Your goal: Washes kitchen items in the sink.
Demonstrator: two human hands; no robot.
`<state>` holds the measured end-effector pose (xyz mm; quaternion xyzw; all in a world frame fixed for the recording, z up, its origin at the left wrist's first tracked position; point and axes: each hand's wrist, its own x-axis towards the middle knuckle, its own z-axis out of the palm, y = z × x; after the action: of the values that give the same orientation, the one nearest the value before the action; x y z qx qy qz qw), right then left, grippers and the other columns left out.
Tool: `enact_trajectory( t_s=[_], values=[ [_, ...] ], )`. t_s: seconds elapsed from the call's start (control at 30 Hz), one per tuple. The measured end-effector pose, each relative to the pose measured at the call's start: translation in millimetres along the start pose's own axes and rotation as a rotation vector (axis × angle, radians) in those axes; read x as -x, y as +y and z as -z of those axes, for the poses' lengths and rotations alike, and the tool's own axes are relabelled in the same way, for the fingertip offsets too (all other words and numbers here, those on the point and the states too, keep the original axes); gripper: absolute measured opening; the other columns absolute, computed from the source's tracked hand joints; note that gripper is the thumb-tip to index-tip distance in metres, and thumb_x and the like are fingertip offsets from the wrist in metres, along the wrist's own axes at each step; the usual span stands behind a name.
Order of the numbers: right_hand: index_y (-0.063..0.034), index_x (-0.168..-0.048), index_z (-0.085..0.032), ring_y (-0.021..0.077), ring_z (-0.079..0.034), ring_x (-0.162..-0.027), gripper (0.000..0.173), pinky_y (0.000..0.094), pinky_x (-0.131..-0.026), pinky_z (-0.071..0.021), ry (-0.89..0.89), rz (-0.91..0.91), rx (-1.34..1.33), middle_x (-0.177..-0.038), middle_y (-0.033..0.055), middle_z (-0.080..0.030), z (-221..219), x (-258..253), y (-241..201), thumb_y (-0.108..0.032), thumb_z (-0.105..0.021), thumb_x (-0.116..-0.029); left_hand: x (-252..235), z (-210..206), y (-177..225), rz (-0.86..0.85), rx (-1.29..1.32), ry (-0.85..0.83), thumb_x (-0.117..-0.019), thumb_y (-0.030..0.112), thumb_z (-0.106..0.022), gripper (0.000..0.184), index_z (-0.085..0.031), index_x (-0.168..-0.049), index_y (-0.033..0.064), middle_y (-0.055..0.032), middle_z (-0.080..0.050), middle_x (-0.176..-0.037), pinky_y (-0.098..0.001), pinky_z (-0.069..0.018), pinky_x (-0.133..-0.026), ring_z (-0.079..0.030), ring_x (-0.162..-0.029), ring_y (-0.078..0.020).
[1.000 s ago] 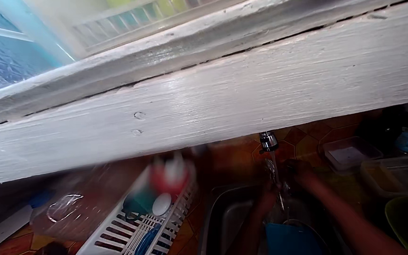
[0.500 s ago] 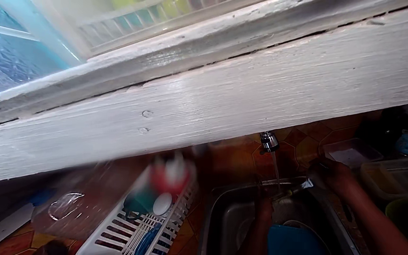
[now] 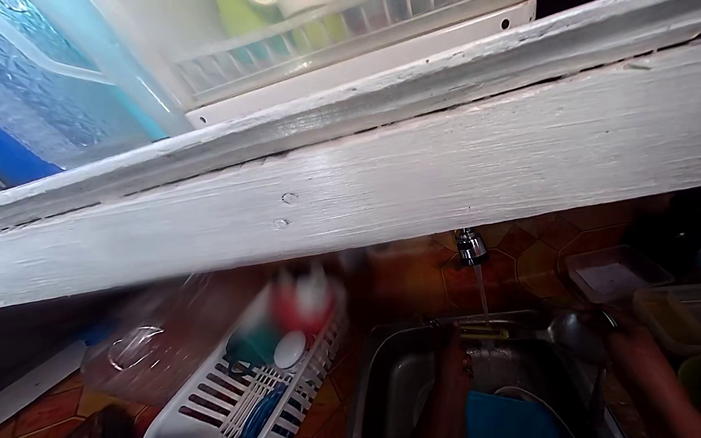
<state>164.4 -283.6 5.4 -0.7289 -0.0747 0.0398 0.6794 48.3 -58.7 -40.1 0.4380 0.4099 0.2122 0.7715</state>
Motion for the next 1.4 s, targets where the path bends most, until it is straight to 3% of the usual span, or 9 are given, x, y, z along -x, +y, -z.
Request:
enact_trajectory(
  t_s=[0.07,0.27,0.5,0.67,0.73,1.03,1.13,1.23,1.4],
  values=[
    [-0.0015,-0.105,-0.072,0.0067,-0.062,-0.085,0.017,0.0267,-0.078,-0.0519,0.009,0.019,0.014,-0.095,0.0039,-0.069,10,1,-2,0.001,-0.059,-0.0950,1,-5,-3,0.051,0.020,-0.036,-0.1072,0.021,-0.054,0.015,-0.052,-0.110,0.0063,0.0023,-0.041,-0.061,-0.0166,-0.0321,-0.038,-0.032,-0.040,-0.0035],
    [0.0001,-0.105,-0.071,0.0038,-0.062,-0.083,0.017,0.0246,-0.077,-0.0519,0.059,0.089,0.051,-0.095,0.0036,-0.070,34,4,-20,-0.002,-0.058,-0.0952,8,-27,-17,0.183,0.110,-0.140,-0.1084,0.025,-0.051,0.016,-0.051,-0.111,0.0095,0.0042,-0.037,-0.055,-0.0168,-0.0348,-0.037,-0.034,-0.036,-0.0036],
    [0.0012,-0.106,-0.070,0.0055,-0.064,-0.087,0.016,0.0245,-0.079,-0.0536,0.103,-0.008,-0.152,-0.099,0.0040,-0.071,8,4,14,0.001,-0.058,-0.0962,7,-24,-12,0.192,0.262,-0.187,-0.1086,0.026,-0.050,0.018,-0.052,-0.106,0.0085,0.0013,-0.052,-0.067,-0.0149,-0.0363,-0.036,-0.035,-0.038,-0.0017],
    [-0.0034,-0.122,-0.065,0.0091,-0.061,-0.068,0.023,0.0267,-0.055,-0.0511,0.000,-0.291,-0.311,-0.097,0.0048,-0.066,-34,22,24,-0.006,-0.052,-0.1038,9,-6,7,0.042,0.259,-0.103,-0.1068,0.017,-0.054,0.012,-0.055,-0.112,0.0065,-0.0023,-0.057,-0.083,-0.0141,-0.0338,-0.037,-0.033,-0.040,-0.0008],
    [-0.0058,-0.126,-0.063,0.0108,-0.060,-0.067,0.025,0.0283,-0.051,-0.0498,-0.083,-0.346,-0.346,-0.100,0.0054,-0.065,-54,27,29,-0.008,-0.050,-0.1051,13,-4,18,-0.029,0.218,-0.053,-0.1056,0.014,-0.055,0.009,-0.056,-0.108,0.0056,-0.0017,-0.054,-0.076,-0.0150,-0.0340,-0.037,-0.034,-0.041,-0.0021],
    [0.0003,-0.117,-0.067,0.0138,-0.062,-0.084,0.018,0.0324,-0.076,-0.0538,-0.375,-0.298,-0.290,-0.098,0.0093,-0.066,-128,27,33,-0.003,-0.062,-0.0993,20,18,68,-0.243,-0.079,0.063,-0.1012,0.013,-0.064,0.016,-0.058,-0.111,0.0016,-0.0029,-0.053,-0.072,-0.0189,-0.0337,-0.040,-0.036,-0.044,-0.0046],
    [0.0004,-0.114,-0.067,0.0115,-0.059,-0.074,0.016,0.0282,-0.067,-0.0515,-0.477,-0.279,-0.252,-0.095,0.0079,-0.066,-144,29,34,-0.004,-0.063,-0.0991,21,23,86,-0.332,-0.178,0.093,-0.0992,0.013,-0.067,0.020,-0.063,-0.112,-0.0020,-0.0044,-0.056,-0.073,-0.0199,-0.0339,-0.043,-0.038,-0.047,-0.0051],
    [0.0031,-0.113,-0.064,0.0134,-0.058,-0.051,0.014,0.0278,-0.045,-0.0518,-0.590,-0.326,-0.221,-0.083,0.0099,-0.065,-151,32,31,-0.003,-0.062,-0.1005,24,25,99,-0.431,-0.265,0.079,-0.0985,0.011,-0.068,0.023,-0.064,-0.116,-0.0024,-0.0062,-0.061,-0.082,-0.0218,-0.0396,-0.047,-0.045,-0.052,-0.0063],
    [0.0010,-0.112,-0.064,0.0176,-0.068,-0.056,0.013,0.0281,-0.043,-0.0528,-0.571,-0.444,-0.252,-0.086,0.0126,-0.073,-147,30,33,-0.007,-0.058,-0.1042,23,29,112,-0.532,-0.373,0.061,-0.0979,0.013,-0.069,0.029,-0.064,-0.121,-0.0039,-0.0113,-0.069,-0.096,-0.0297,-0.0526,-0.067,-0.061,-0.073,-0.0120]
  ],
)
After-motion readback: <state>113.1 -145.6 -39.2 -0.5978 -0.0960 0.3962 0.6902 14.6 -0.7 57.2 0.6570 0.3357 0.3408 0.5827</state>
